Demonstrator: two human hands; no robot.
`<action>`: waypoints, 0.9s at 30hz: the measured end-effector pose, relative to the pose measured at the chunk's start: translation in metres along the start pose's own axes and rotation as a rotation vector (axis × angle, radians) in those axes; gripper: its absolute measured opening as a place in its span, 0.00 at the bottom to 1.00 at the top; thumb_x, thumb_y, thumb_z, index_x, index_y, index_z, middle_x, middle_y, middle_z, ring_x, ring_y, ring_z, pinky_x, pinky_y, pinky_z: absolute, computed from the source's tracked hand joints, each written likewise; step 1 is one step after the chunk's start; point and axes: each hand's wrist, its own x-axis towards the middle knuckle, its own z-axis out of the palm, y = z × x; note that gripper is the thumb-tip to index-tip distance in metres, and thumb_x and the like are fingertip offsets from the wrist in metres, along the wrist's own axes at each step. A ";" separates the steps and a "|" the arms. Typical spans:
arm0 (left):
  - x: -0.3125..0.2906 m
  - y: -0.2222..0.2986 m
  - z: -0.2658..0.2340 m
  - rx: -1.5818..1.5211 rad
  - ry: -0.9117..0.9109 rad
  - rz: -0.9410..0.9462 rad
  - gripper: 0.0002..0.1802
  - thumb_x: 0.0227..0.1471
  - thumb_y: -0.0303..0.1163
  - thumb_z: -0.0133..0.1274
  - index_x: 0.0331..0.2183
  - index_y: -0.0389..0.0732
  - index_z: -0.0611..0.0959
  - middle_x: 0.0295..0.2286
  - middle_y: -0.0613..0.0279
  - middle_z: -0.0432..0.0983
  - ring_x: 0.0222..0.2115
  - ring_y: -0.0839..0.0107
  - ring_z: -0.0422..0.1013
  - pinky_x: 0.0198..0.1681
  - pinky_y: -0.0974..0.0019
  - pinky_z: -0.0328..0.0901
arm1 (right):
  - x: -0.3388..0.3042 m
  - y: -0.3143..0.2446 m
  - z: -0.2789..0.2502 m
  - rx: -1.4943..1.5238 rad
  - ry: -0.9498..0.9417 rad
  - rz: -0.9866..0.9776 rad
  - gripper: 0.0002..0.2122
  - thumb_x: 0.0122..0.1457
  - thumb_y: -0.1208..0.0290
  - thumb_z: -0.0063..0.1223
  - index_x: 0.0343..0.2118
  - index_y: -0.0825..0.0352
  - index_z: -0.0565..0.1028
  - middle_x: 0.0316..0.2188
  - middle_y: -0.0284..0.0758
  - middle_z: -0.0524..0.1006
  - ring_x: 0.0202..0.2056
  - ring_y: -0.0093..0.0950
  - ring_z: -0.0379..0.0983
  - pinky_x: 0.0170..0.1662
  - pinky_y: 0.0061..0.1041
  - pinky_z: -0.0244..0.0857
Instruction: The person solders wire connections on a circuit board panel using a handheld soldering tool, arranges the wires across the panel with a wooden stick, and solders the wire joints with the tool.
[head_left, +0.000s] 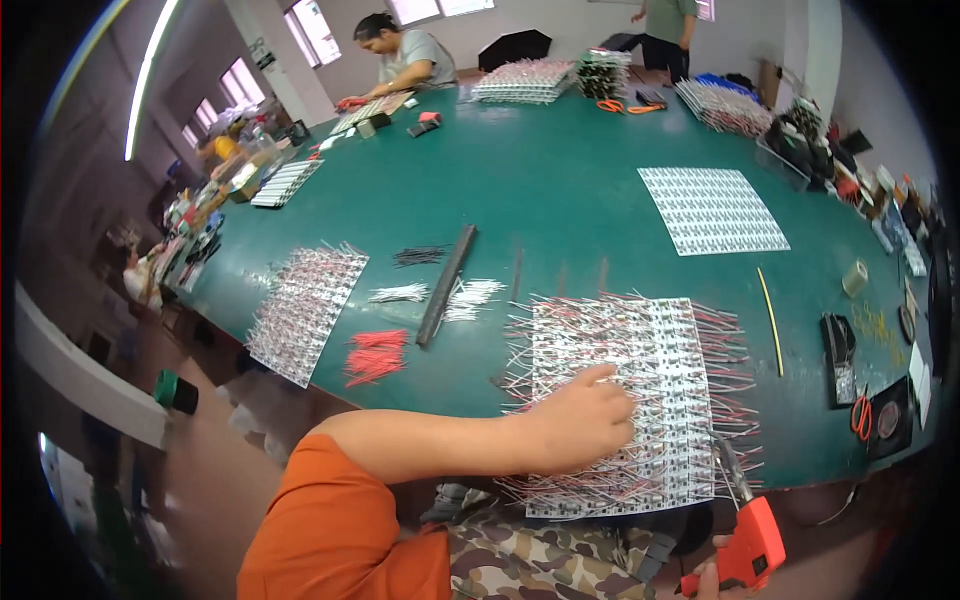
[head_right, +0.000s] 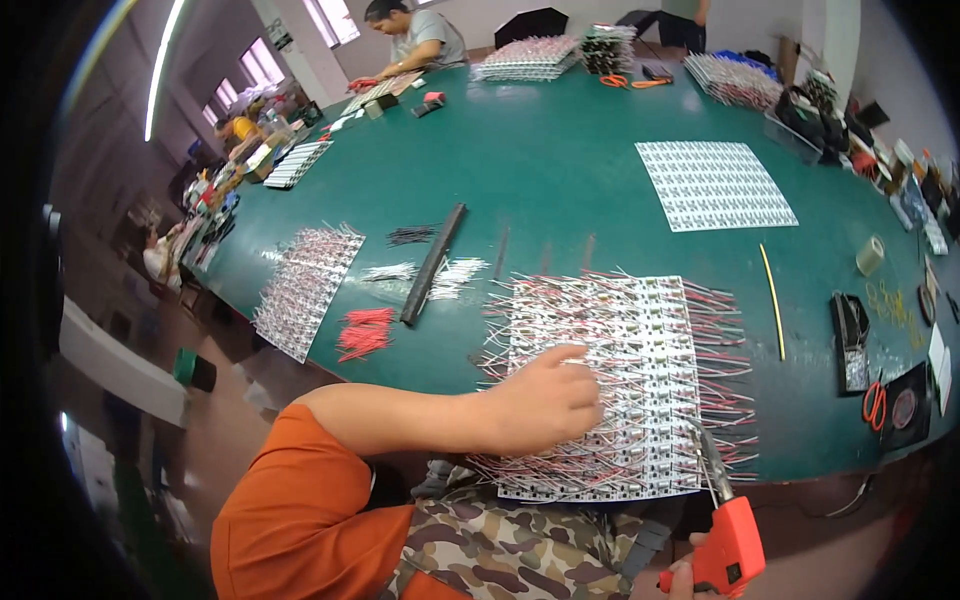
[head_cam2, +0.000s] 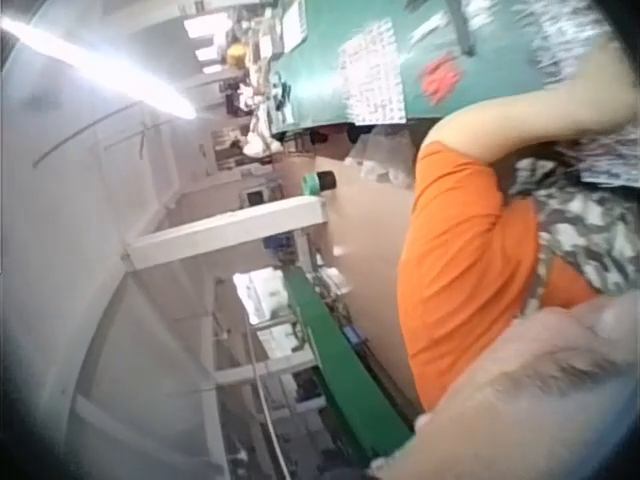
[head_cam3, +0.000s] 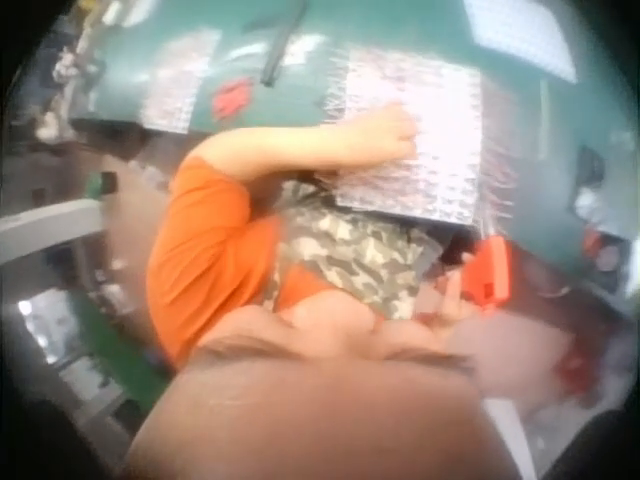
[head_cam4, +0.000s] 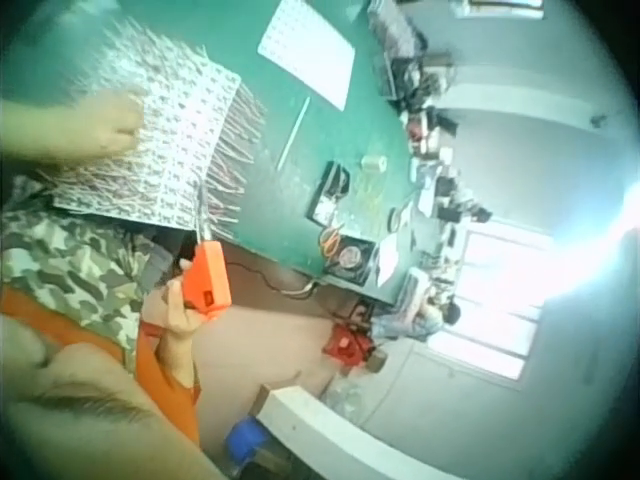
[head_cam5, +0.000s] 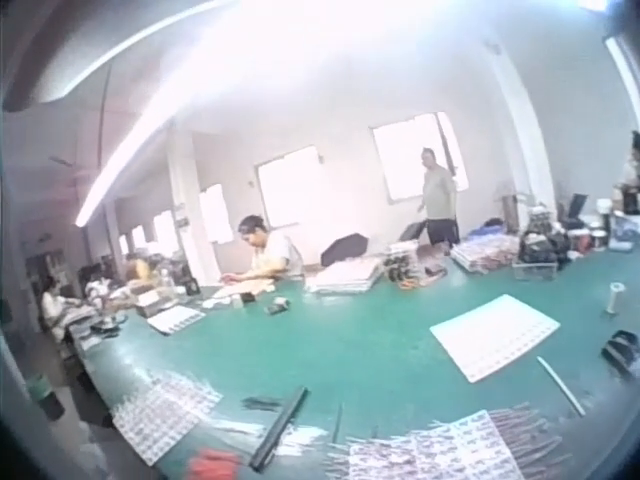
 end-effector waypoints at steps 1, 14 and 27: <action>-0.013 -0.006 -0.007 0.023 0.061 -0.054 0.02 0.41 0.30 0.53 0.22 0.45 0.80 0.25 0.64 0.72 0.35 0.64 0.73 0.57 0.48 0.60 | 0.002 -0.002 0.002 0.004 0.047 -0.027 0.20 0.56 0.77 0.55 0.52 0.73 0.68 0.37 0.40 0.76 0.25 0.20 0.69 0.27 0.20 0.65; -0.140 -0.184 -0.067 0.294 -0.111 -0.578 0.07 0.47 0.30 0.58 0.31 0.43 0.87 0.32 0.60 0.78 0.39 0.57 0.74 0.46 0.55 0.66 | 0.017 -0.026 0.016 0.012 0.187 -0.139 0.29 0.53 0.80 0.52 0.60 0.76 0.62 0.45 0.47 0.75 0.27 0.23 0.69 0.32 0.21 0.66; -0.149 -0.185 -0.040 0.422 -0.081 -0.484 0.04 0.46 0.30 0.53 0.24 0.45 0.82 0.29 0.63 0.76 0.39 0.62 0.72 0.50 0.56 0.61 | 0.014 -0.030 0.029 -0.029 0.231 -0.075 0.29 0.54 0.80 0.52 0.61 0.75 0.62 0.47 0.45 0.75 0.27 0.22 0.68 0.31 0.19 0.66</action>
